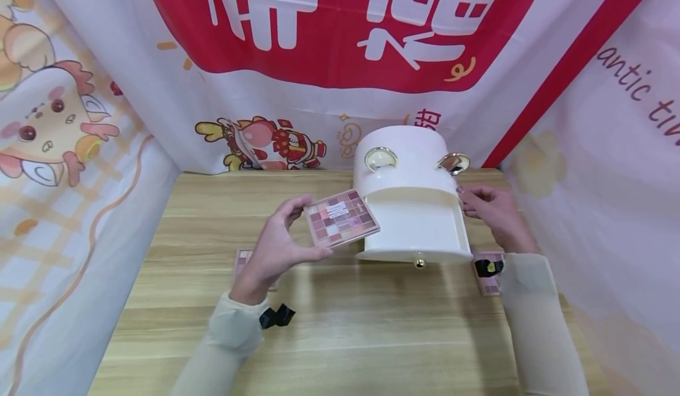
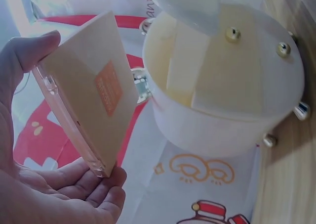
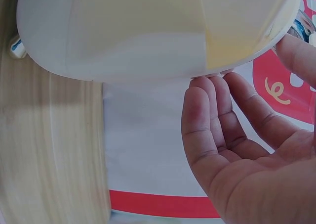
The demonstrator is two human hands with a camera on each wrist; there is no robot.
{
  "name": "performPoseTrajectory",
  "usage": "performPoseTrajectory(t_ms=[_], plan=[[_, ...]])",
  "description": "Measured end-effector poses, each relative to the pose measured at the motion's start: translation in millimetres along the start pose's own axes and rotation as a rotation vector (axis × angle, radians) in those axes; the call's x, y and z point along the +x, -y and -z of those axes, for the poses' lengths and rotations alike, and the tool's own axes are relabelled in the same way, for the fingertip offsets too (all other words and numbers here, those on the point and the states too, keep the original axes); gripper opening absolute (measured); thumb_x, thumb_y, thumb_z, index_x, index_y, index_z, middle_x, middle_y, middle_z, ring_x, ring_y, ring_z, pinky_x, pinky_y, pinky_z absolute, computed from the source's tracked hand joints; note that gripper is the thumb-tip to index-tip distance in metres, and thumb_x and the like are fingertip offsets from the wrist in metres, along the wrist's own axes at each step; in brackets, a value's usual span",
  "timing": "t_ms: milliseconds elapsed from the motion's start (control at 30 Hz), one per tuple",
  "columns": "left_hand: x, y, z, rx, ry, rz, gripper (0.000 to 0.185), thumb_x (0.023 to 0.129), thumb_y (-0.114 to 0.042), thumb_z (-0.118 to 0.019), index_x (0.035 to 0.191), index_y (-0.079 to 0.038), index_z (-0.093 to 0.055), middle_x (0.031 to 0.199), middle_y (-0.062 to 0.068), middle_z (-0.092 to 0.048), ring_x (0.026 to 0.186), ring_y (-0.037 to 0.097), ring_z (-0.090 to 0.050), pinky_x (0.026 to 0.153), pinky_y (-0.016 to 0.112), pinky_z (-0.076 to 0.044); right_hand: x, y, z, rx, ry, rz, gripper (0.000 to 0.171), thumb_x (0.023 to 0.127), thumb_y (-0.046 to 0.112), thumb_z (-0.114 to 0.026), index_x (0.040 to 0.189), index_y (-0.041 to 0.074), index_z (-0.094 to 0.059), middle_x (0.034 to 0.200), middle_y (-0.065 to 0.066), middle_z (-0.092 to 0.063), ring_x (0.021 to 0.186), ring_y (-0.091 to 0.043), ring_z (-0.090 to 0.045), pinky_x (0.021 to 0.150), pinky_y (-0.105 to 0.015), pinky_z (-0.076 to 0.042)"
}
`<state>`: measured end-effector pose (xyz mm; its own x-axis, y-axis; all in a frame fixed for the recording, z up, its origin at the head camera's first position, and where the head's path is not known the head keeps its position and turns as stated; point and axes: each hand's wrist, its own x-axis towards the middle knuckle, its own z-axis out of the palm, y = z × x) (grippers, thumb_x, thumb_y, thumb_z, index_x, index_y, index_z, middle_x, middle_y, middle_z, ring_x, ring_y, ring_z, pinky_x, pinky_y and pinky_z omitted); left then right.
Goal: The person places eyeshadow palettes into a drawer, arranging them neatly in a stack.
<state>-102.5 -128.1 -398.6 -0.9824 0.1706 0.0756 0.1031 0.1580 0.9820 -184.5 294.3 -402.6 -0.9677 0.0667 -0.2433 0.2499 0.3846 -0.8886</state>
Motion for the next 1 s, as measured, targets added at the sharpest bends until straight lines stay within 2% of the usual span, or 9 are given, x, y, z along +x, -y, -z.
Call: performPoseTrajectory(t_ms=[200,433,567,833,1000], plan=[[6.8,-7.0,-13.4,-0.026,0.034,-0.008,0.1,0.057,-0.016,-0.099,0.144,-0.01,-0.049,0.143,0.008,-0.05,0.13,0.022,-0.046,0.117,0.045,-0.027,-1.0,0.9,-0.1,0.006,-0.002,-0.004,0.068,0.095,0.047,-0.065,0.135,-0.006,-0.053,0.117,-0.014,-0.058,0.091,-0.014,-0.064,0.079,-0.021,-0.056],[13.6,-11.4,-32.6,-0.049,0.076,0.074,0.099,0.056,-0.022,-0.1,0.142,-0.017,-0.051,0.139,0.0,-0.052,0.13,0.023,-0.044,0.113,0.048,-0.031,-1.6,0.2,-1.5,0.015,-0.001,0.007,0.067,0.096,0.046,-0.065,0.134,-0.007,-0.053,0.116,-0.013,-0.058,0.087,-0.01,-0.064,0.081,-0.022,-0.057],[17.8,-13.8,-42.1,-0.053,0.092,0.09,0.098,0.056,-0.023,-0.1,0.141,-0.018,-0.052,0.137,-0.001,-0.054,0.128,0.023,-0.045,0.112,0.048,-0.033,-2.6,-0.1,-1.0,0.021,-0.006,0.004,0.067,0.096,0.046,-0.065,0.134,-0.007,-0.053,0.114,-0.011,-0.059,0.088,-0.01,-0.064,0.081,-0.022,-0.056],[28.2,-16.3,-60.5,-0.023,0.114,0.105,0.102,0.055,-0.025,-0.101,0.144,-0.013,-0.052,0.136,0.0,-0.055,0.128,0.025,-0.046,0.11,0.05,-0.035,-2.5,-0.6,1.4,0.032,-0.008,0.019,0.066,0.095,0.047,-0.067,0.132,-0.006,-0.055,0.11,-0.009,-0.062,0.089,-0.013,-0.065,0.08,-0.023,-0.057],[33.8,-17.6,-73.7,-0.009,0.101,0.089,0.1,0.056,-0.024,-0.101,0.143,-0.009,-0.053,0.135,0.002,-0.056,0.125,0.022,-0.05,0.109,0.044,-0.038,-2.3,-1.4,1.5,0.036,-0.008,0.034,0.065,0.096,0.044,-0.067,0.132,-0.009,-0.055,0.107,-0.007,-0.062,0.086,-0.011,-0.064,0.079,-0.023,-0.057]])
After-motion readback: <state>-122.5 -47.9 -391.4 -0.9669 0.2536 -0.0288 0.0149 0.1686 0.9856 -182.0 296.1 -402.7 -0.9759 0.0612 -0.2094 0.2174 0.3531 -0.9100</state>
